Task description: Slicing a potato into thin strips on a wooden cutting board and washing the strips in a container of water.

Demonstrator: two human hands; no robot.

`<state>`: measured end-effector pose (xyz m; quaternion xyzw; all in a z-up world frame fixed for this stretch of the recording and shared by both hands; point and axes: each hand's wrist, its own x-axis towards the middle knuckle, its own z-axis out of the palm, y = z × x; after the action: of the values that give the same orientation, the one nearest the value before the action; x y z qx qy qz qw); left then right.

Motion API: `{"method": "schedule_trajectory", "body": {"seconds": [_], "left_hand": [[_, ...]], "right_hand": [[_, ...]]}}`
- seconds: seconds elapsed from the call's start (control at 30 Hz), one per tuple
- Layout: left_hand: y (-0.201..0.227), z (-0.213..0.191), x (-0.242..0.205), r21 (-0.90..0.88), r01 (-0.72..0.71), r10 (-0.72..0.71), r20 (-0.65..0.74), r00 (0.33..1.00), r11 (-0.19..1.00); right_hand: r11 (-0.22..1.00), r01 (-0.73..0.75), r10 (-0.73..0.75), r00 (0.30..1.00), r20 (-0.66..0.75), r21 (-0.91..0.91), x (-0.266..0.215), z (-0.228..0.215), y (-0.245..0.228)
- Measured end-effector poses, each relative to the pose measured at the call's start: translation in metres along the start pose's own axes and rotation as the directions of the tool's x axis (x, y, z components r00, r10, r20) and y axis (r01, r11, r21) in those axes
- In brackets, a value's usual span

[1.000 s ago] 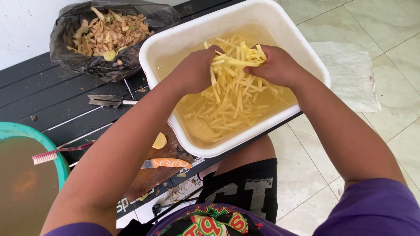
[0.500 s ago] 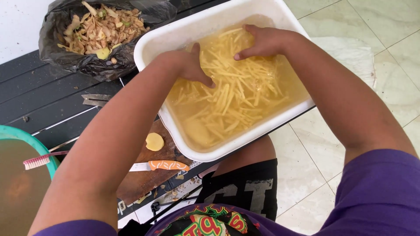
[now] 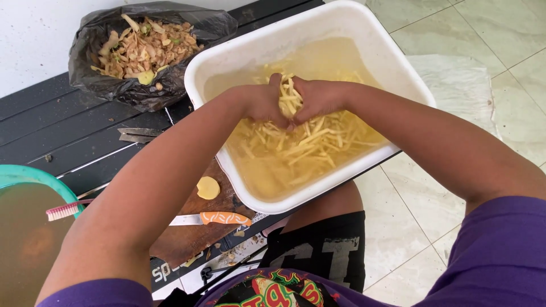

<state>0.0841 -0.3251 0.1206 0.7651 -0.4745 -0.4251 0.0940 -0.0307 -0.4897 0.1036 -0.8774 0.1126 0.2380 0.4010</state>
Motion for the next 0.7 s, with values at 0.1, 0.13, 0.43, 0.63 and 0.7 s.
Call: {"method": "schedule_trajectory", "body": {"seconds": [0.1,0.13,0.43,0.63,0.7], "left_hand": [[0.013,0.0,-0.02,-0.027,-0.063,0.061,-0.065,0.996,0.998],[0.012,0.0,-0.024,-0.026,-0.062,0.061,-0.064,0.996,0.998],[0.013,-0.011,-0.023,-0.393,-0.435,0.248,-0.442,0.862,0.811],[0.019,-0.011,-0.033,-0.249,-0.36,0.255,-0.37,0.893,0.899],[0.012,-0.004,-0.022,-0.035,-0.299,0.266,-0.373,0.889,0.953]], "right_hand": [[0.999,0.033,-0.032,0.997,-0.068,0.008,-0.029,-0.002,-0.034],[0.999,0.033,-0.032,0.997,-0.068,0.009,-0.028,-0.004,-0.024],[0.956,0.186,-0.073,0.899,-0.432,0.226,-0.068,-0.013,0.011],[0.955,0.178,-0.042,0.872,-0.489,0.236,-0.093,-0.009,0.009],[0.984,0.074,0.011,0.883,-0.468,0.161,-0.099,-0.003,0.008]]}}
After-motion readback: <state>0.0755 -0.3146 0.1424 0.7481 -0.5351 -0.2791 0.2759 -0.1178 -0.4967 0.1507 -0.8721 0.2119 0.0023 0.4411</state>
